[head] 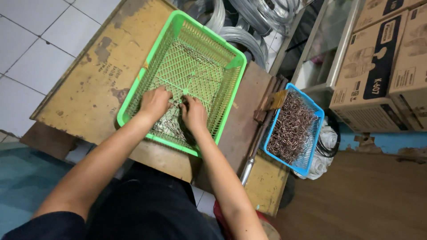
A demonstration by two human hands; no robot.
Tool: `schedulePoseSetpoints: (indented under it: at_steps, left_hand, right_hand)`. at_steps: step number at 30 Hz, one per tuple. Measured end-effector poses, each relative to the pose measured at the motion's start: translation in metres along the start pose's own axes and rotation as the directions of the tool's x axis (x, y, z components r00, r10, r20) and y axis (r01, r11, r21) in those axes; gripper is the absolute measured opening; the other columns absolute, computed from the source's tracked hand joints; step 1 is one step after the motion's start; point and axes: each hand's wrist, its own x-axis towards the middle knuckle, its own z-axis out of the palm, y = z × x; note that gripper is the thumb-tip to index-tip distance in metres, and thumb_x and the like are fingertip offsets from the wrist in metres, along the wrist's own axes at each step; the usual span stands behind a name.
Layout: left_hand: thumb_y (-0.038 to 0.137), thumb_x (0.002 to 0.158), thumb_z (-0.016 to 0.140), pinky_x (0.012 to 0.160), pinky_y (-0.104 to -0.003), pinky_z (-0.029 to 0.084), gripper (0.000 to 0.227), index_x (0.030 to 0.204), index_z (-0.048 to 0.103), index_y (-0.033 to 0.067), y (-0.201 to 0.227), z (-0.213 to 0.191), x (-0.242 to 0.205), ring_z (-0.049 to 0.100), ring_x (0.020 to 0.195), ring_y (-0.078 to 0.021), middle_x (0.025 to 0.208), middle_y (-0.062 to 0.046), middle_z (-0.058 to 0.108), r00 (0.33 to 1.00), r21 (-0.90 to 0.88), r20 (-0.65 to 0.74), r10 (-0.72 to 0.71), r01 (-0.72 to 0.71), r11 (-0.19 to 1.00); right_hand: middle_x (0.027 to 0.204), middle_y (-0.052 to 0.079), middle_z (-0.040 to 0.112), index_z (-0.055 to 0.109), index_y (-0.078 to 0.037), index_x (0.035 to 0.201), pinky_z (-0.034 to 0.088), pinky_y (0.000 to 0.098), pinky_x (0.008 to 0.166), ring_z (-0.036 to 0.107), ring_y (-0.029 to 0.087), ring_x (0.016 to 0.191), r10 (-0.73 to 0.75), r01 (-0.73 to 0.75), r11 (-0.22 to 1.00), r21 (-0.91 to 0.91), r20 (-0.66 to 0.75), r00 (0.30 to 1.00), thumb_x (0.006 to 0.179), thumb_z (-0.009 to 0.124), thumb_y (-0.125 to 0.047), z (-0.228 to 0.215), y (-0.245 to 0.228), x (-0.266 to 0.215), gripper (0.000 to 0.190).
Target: The person repeatedly picks short metal wires from a green basket, places them into a manual bending tool, and uses a lever to bend them. The finished bent wires are dropped into a blue basket. The process is repeated continuously throughout the clip.
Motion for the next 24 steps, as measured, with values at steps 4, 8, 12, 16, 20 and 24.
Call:
schedulePoseSetpoints:
  at_steps: [4,8,12,16,20,24]
  left_hand:
    - [0.028,0.084,0.081,0.086,-0.052,0.06,0.021,0.103,0.081,0.0218,-0.001,-0.003,0.008,0.075,0.099,-0.0376,0.1,-0.009,0.072,1.0,-0.023,0.003,-0.003,0.003,1.0]
    - [0.03,0.085,0.078,0.087,-0.049,0.06,0.019,0.102,0.08,0.0222,-0.007,-0.011,0.003,0.075,0.103,-0.0319,0.095,-0.002,0.079,0.983,-0.328,0.056,-0.177,0.186,0.926]
    - [0.027,0.077,0.087,0.083,-0.039,0.058,0.024,0.1,0.081,0.0239,-0.018,0.011,0.019,0.076,0.093,-0.0243,0.086,-0.002,0.079,0.974,-0.608,0.002,-0.226,0.18,0.773]
    - [0.021,0.075,0.087,0.081,-0.037,0.057,0.028,0.102,0.081,0.0203,-0.017,-0.003,0.011,0.076,0.091,-0.0242,0.086,-0.008,0.079,0.979,-0.705,0.016,-0.202,0.155,0.693]
    - [0.016,0.085,0.083,0.083,-0.033,0.054,0.033,0.117,0.075,0.0076,-0.008,-0.025,0.011,0.071,0.084,-0.0158,0.091,-0.011,0.078,0.979,-0.84,0.085,-0.186,0.171,0.514]
    - [0.016,0.088,0.083,0.076,-0.028,0.063,0.042,0.123,0.066,-0.0005,0.016,-0.036,0.012,0.077,0.084,-0.0203,0.099,-0.015,0.076,0.967,-0.983,0.134,-0.218,0.157,0.094]
  right_hand:
    - [0.108,0.014,0.07,0.072,-0.02,0.125,0.058,0.0508,0.09,0.071,0.04,0.105,-0.017,0.017,1.0,0.025,0.012,1.0,0.092,0.071,-0.023,0.015,-0.002,0.01,0.034]
    - [0.11,0.024,0.073,0.069,-0.007,0.129,0.053,0.0538,0.098,0.067,0.045,0.111,-0.008,0.001,0.872,0.489,0.012,1.0,0.092,0.059,0.0,0.013,-0.019,0.006,0.039]
    - [0.117,0.018,0.074,0.053,-0.005,0.149,0.045,0.04,0.11,0.066,0.026,0.118,-0.034,0.029,0.618,0.786,-0.01,0.999,0.08,0.048,0.015,0.024,0.001,0.011,0.071]
    - [0.122,0.02,0.073,0.046,-0.005,0.154,0.046,0.0364,0.107,0.064,0.023,0.119,-0.041,0.029,0.497,0.867,-0.01,0.999,0.08,0.042,0.017,0.02,0.006,0.003,0.078]
    - [0.126,0.018,0.071,0.048,-0.006,0.152,0.05,0.0292,0.089,0.063,0.019,0.109,0.014,0.034,0.44,0.897,-0.045,0.999,0.085,0.051,0.01,-0.005,-0.009,-0.002,0.069]
    - [0.125,0.03,0.067,0.057,0.005,0.142,0.056,0.0431,0.095,0.066,0.034,0.115,0.126,-0.058,0.382,0.922,0.01,0.992,0.093,0.079,-0.009,-0.019,-0.004,-0.005,0.056]
